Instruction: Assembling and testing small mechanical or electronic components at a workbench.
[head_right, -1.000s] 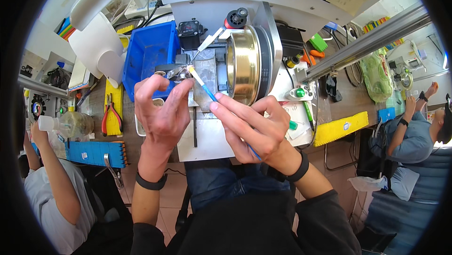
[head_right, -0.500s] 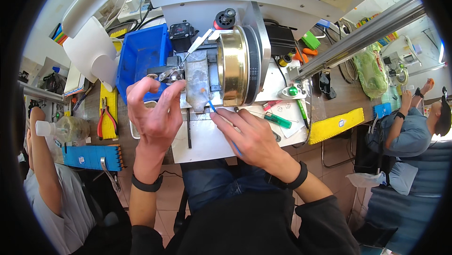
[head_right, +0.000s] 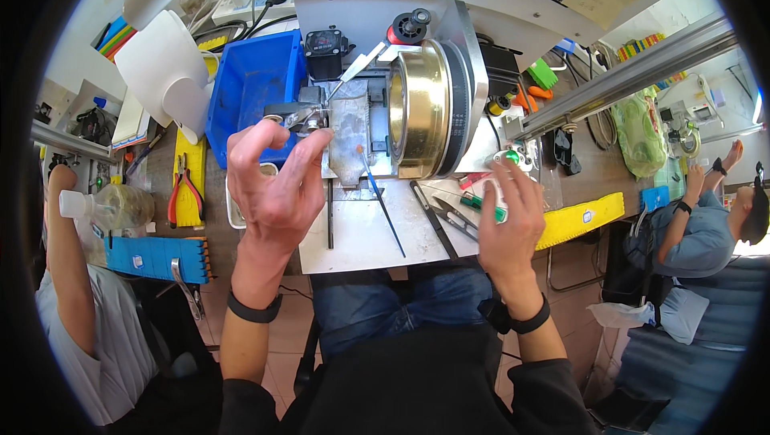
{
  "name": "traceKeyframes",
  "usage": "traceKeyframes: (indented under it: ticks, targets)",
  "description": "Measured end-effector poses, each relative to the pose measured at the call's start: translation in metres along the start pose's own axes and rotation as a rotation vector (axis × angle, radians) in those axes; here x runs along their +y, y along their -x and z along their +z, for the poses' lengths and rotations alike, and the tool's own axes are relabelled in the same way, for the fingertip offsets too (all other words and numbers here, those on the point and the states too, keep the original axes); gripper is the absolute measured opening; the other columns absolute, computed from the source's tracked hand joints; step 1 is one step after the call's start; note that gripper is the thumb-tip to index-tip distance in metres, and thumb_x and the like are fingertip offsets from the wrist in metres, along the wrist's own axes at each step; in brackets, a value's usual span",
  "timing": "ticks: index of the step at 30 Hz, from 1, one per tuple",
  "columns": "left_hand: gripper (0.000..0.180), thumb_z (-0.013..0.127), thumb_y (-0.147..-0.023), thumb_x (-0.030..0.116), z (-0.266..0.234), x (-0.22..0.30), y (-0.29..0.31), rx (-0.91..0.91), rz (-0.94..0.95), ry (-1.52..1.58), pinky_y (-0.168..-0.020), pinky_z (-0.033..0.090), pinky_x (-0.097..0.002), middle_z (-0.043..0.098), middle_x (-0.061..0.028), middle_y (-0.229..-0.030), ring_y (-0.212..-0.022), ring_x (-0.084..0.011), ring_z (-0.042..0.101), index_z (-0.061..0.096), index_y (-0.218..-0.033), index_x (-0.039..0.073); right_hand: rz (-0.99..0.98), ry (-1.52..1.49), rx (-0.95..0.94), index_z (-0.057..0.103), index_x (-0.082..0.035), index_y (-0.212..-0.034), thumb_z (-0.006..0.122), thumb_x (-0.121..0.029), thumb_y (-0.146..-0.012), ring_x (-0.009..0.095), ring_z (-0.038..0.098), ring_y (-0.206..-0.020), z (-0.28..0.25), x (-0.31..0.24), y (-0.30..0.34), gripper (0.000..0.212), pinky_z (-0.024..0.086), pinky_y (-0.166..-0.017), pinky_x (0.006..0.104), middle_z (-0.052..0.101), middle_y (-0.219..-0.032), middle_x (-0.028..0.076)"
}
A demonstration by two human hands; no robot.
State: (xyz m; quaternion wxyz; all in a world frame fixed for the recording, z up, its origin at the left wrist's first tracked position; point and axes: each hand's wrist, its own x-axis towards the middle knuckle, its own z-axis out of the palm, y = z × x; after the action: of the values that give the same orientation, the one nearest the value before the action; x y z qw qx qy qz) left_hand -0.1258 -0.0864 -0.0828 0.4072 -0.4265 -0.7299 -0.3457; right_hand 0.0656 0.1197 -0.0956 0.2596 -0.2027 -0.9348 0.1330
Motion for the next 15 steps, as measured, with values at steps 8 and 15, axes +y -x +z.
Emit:
traceKeyframes:
  ticks: [8,15]
  targets:
    - [0.033,0.074,-0.062,-0.004,0.001,-0.001,0.001,0.020,0.007,0.010,-0.072,0.047,-0.0385,0.052,-0.0037,-0.102,-0.084,-0.0241,0.055,0.071,-0.092,0.011,0.119,0.176,-0.019,0.056,-0.002,-0.135,0.058,-0.006,-0.094,0.034,0.054,-0.111,0.000,0.025,0.010,0.042,0.042,-0.097,0.0416,0.057,-0.138,0.013]
    - [0.033,0.074,-0.062,-0.004,0.004,-0.003,0.002,0.044,0.034,0.000,-0.070,0.046,-0.0381,0.053,-0.0036,-0.102,-0.083,-0.0241,0.055,0.071,-0.091,0.010,0.075,0.227,0.021,0.054,-0.002,-0.138,0.056,0.000,-0.090,0.034,0.049,-0.110,0.013,0.030,0.015,0.048,0.040,-0.098,0.0410,0.053,-0.143,0.012]
